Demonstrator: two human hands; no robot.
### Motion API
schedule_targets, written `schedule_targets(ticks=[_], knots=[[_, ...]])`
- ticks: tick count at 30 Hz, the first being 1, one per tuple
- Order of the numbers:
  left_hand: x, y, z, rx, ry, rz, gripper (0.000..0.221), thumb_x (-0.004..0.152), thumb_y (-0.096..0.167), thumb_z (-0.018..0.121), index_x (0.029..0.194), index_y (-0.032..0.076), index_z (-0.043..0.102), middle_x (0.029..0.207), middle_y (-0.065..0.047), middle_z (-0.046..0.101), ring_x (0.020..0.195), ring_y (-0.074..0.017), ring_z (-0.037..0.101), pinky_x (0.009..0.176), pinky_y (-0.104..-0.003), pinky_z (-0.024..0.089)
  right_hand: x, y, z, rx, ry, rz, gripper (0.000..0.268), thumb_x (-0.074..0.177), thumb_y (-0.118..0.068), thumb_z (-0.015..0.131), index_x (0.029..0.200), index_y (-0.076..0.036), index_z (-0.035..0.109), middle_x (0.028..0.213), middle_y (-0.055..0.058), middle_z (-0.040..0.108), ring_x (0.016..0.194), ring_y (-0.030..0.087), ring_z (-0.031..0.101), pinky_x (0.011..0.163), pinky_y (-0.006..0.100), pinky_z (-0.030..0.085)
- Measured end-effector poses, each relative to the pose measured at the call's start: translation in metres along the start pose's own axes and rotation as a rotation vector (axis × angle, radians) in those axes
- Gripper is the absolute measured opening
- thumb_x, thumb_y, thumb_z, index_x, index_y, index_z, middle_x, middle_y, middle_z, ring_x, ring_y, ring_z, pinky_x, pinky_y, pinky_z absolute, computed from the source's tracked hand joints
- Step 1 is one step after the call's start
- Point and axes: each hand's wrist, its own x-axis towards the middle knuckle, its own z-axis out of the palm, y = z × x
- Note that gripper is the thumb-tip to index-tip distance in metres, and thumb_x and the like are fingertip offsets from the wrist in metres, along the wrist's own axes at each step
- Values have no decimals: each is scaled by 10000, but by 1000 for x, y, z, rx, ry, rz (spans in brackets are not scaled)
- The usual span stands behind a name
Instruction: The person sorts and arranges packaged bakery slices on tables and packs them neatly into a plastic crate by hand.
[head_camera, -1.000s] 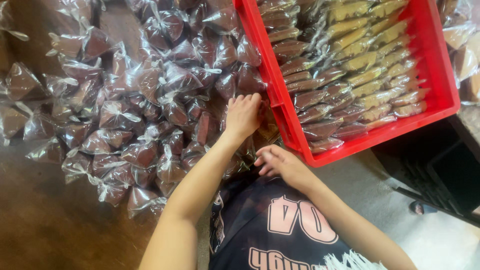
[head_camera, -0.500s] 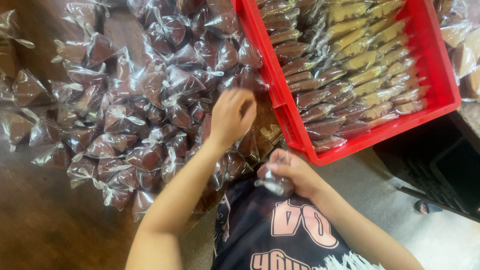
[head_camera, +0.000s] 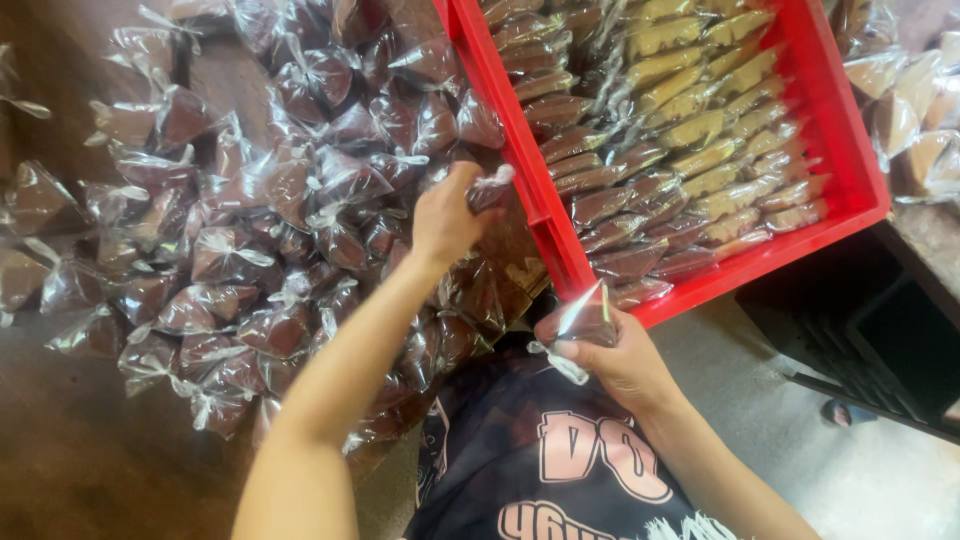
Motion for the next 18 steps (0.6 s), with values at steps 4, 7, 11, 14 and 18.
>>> schedule_targets(ticks=[4, 7, 11, 14, 18], knots=[[-45, 71, -16, -1022, 376, -183, 667, 843, 138, 803, 1409, 26, 466, 1131, -75, 669, 1045, -170, 645, 942, -331, 526, 24, 8, 1, 339, -89, -131, 499, 804, -170, 851, 1205, 31, 633, 1256, 119, 703, 1117, 247, 680, 984, 390, 535], [-69, 131, 9, -1435, 527, -438, 264, 978, 147, 718, 1155, 11, 577, 1010, -94, 704, 940, -177, 677, 877, -329, 552, 44, 13, 7, 536, -194, -135, 538, 823, -153, 826, 1287, -9, 596, 1297, 94, 662, 1149, 230, 663, 1000, 384, 526], [-70, 150, 5, -1187, 791, -367, 215, 1052, 214, 526, 959, 73, 660, 1044, -50, 600, 1012, -185, 595, 919, -317, 489, 56, 19, 3, 392, -49, -82, 551, 833, -108, 791, 1315, -76, 524, 1242, 85, 633, 1130, 204, 661, 983, 387, 537], [-69, 151, -19, -1136, 782, -155, 212, 885, 166, 517, 1002, 13, 605, 1059, -127, 605, 984, -245, 575, 881, -345, 459, 55, 25, 0, 365, 24, 15, 556, 875, -91, 776, 1364, -108, 511, 1222, 104, 617, 1008, 202, 622, 765, 343, 458], [-57, 154, -26, -786, 726, 58, 128, 911, 141, 670, 949, 23, 640, 990, -135, 671, 924, -278, 602, 824, -380, 498, 50, 21, 2, 310, -30, -105, 528, 906, -91, 773, 1366, -60, 516, 1183, 86, 596, 1062, 179, 626, 908, 356, 543]])
